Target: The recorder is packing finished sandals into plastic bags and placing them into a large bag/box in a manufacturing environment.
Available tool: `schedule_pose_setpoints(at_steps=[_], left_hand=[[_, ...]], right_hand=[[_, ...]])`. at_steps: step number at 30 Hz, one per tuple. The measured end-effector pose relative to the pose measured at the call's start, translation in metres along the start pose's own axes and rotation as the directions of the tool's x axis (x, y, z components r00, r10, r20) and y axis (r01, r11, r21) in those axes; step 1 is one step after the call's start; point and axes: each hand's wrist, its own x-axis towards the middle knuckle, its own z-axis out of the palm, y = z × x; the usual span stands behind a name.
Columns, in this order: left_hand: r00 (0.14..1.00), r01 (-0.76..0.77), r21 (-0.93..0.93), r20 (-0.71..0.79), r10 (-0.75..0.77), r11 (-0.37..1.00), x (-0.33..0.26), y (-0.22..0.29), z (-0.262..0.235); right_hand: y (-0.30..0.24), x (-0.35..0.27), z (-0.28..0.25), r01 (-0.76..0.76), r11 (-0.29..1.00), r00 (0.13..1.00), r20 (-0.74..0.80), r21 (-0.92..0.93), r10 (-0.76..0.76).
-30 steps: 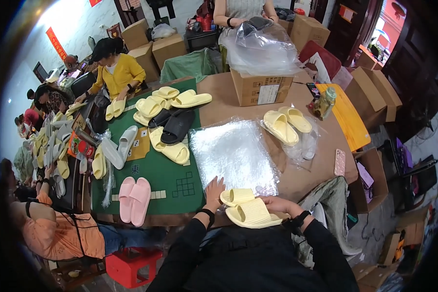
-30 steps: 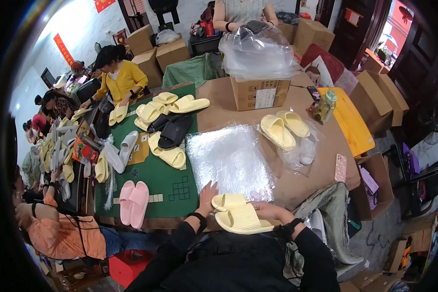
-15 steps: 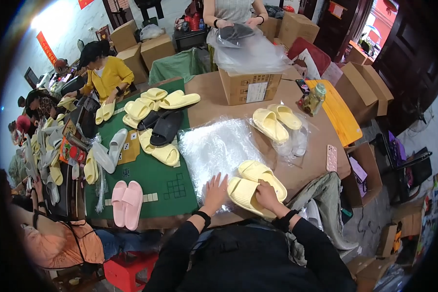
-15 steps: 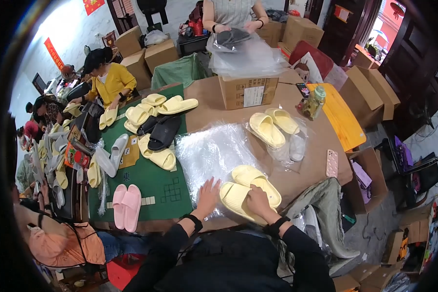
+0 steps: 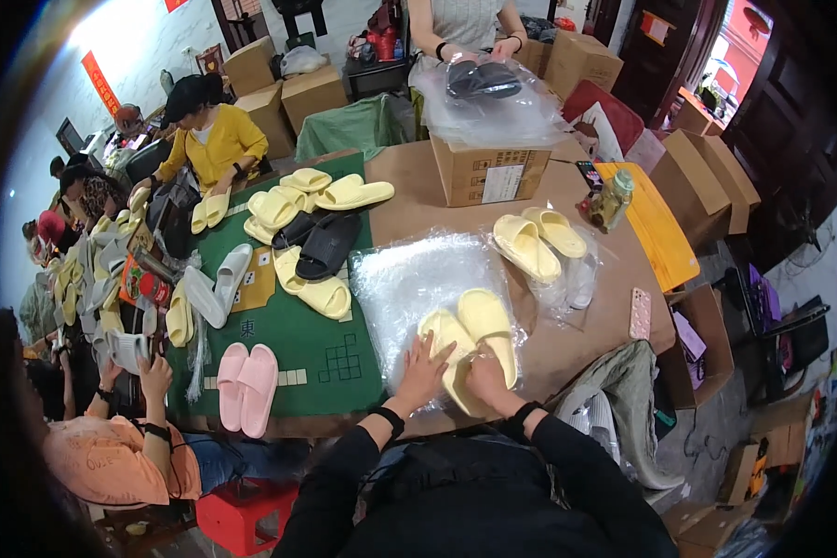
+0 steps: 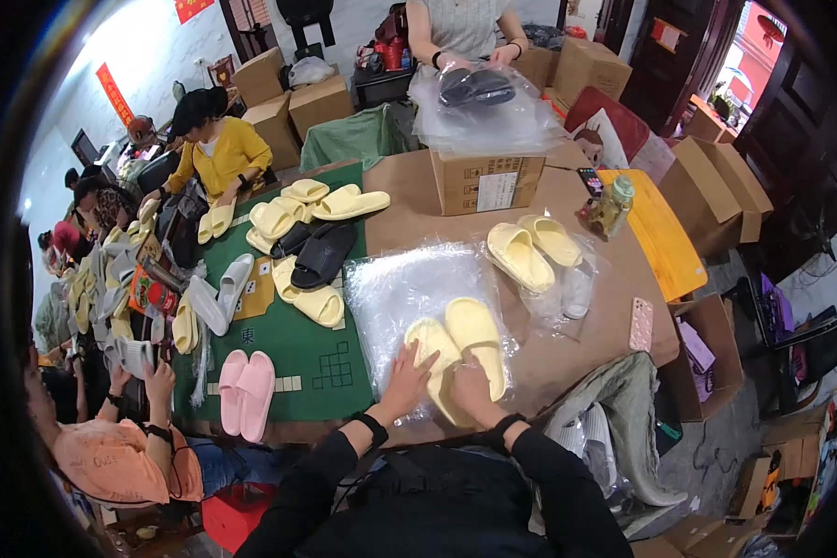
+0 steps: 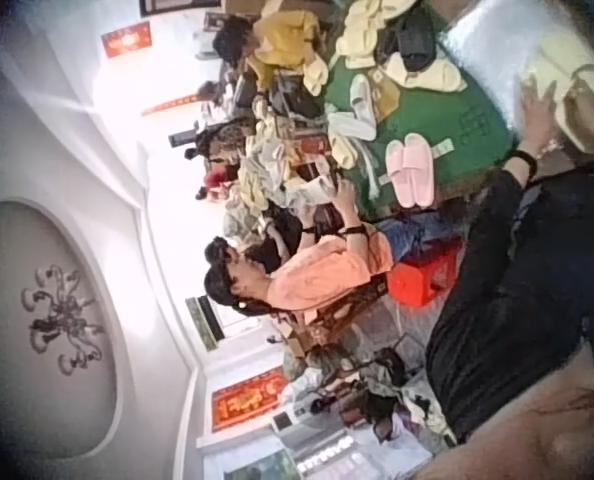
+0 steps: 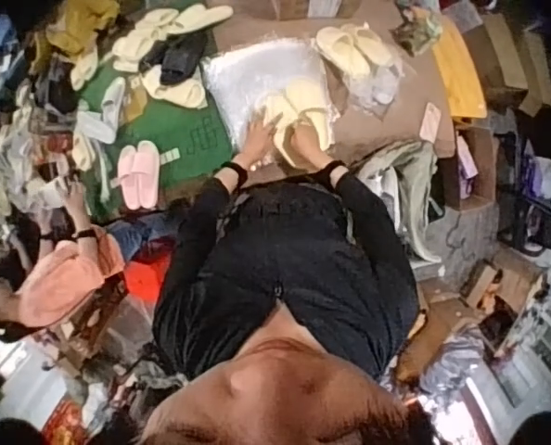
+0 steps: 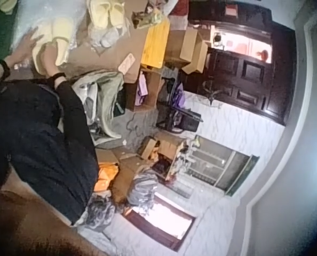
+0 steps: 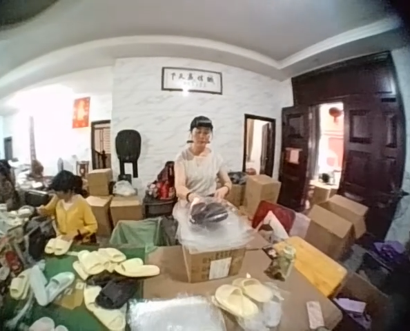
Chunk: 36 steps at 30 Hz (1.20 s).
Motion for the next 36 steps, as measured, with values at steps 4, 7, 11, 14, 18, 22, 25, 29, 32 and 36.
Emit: schedule_pose_setpoints(at_steps=[4,7,11,14,18,22,25,29,32,36], left_hand=[[0.986,-0.134,-0.309,0.054,0.158,0.942,-0.006,0.008,-0.001],[0.965,-0.169,-0.454,0.107,0.241,0.875,-0.004,0.018,-0.009],[0.959,-0.176,-0.519,0.103,0.266,0.837,-0.005,0.017,0.001],[0.998,0.016,-0.671,0.059,0.032,0.742,0.001,0.004,0.010],[0.989,0.148,-0.807,0.119,-0.088,0.572,0.000,0.003,-0.001],[0.978,0.174,-0.835,0.208,0.007,0.523,0.002,0.028,-0.008],[0.971,0.203,-0.762,0.238,-0.026,0.615,0.003,0.018,-0.002],[0.972,0.234,-0.409,0.085,-0.219,0.882,0.003,-0.036,0.034],[0.831,0.556,-0.116,0.052,-0.554,0.823,-0.015,-0.071,0.046],[0.824,0.565,0.063,-0.095,-0.559,0.823,-0.038,-0.089,0.046]], right_hand=[[0.008,0.024,0.000,-0.111,0.993,0.994,-0.005,-0.040,0.111],[0.024,0.046,0.005,-0.105,0.974,0.994,-0.055,-0.202,0.096],[0.040,0.062,0.005,-0.031,0.998,0.999,-0.017,-0.048,0.031],[0.051,0.038,0.015,0.093,0.974,0.954,0.298,-0.205,-0.029],[0.009,-0.004,0.005,-0.035,0.997,0.819,0.574,0.064,-0.008],[0.001,-0.020,0.010,0.004,0.999,0.953,0.301,0.052,-0.019],[0.025,-0.001,0.009,-0.043,0.980,0.982,0.186,0.194,0.006],[0.051,0.006,-0.004,0.107,0.970,0.989,0.078,0.219,-0.127],[0.020,0.029,-0.069,0.219,0.976,0.967,-0.129,-0.007,-0.218],[-0.010,0.083,-0.119,0.130,0.983,0.919,-0.356,-0.131,-0.169]])
